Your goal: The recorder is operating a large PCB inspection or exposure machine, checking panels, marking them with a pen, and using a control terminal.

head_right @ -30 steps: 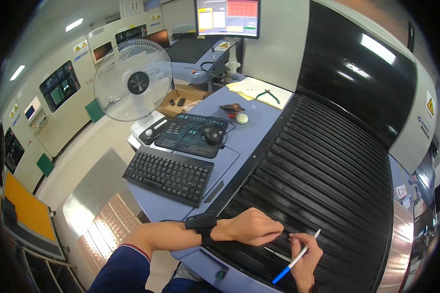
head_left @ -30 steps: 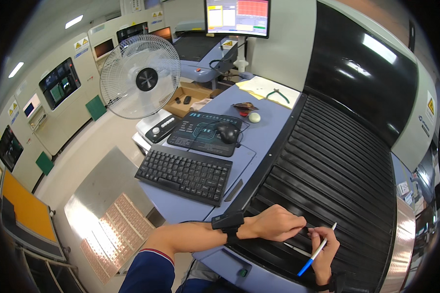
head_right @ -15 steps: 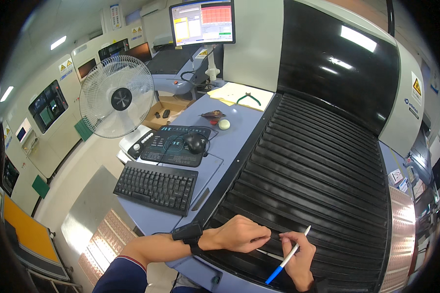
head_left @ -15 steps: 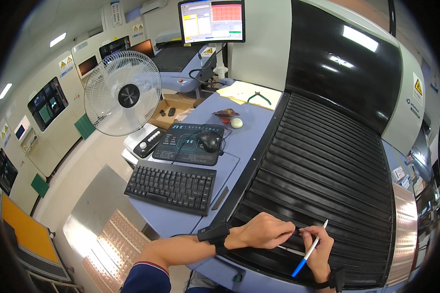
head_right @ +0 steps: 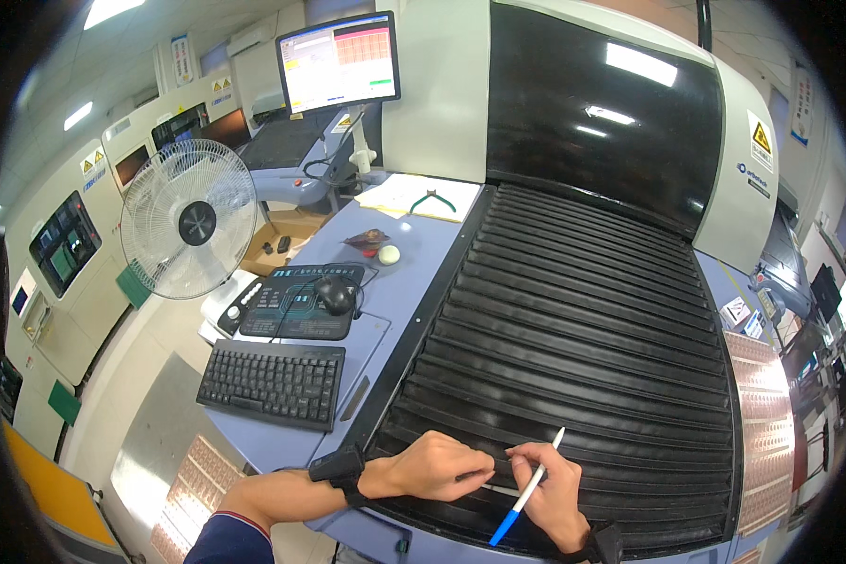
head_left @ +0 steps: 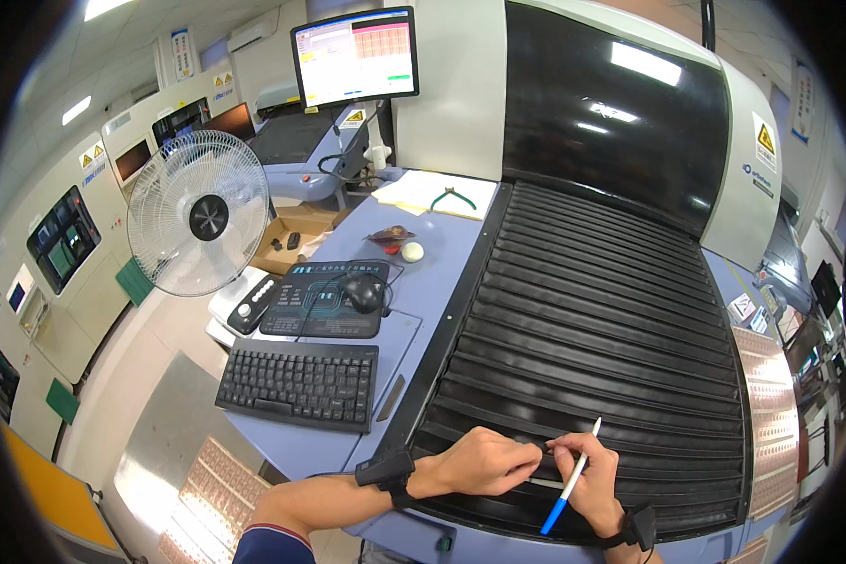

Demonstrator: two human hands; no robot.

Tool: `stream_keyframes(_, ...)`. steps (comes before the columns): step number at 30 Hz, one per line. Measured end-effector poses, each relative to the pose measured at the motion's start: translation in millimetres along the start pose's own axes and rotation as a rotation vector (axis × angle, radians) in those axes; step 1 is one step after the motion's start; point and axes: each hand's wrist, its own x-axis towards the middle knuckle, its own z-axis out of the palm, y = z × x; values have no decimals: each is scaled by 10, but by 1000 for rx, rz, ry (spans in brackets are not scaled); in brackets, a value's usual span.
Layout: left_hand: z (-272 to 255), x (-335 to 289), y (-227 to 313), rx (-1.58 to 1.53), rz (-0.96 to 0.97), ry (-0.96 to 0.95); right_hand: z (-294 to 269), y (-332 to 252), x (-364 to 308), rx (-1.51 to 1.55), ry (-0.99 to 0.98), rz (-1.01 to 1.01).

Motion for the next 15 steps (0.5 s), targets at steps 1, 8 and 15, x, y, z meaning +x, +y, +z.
stream_keyframes(1,14,-1,11,-1,4,-3,-11,-6,0,-12,9,-2)
stream_keyframes(8,-22,-19,26,-12,-22,-43,6,-21,40,-9,19,-37)
stream_keyframes(15,-32,2,119,-3,10,-60,-19,-28,11,-20,-2,14)
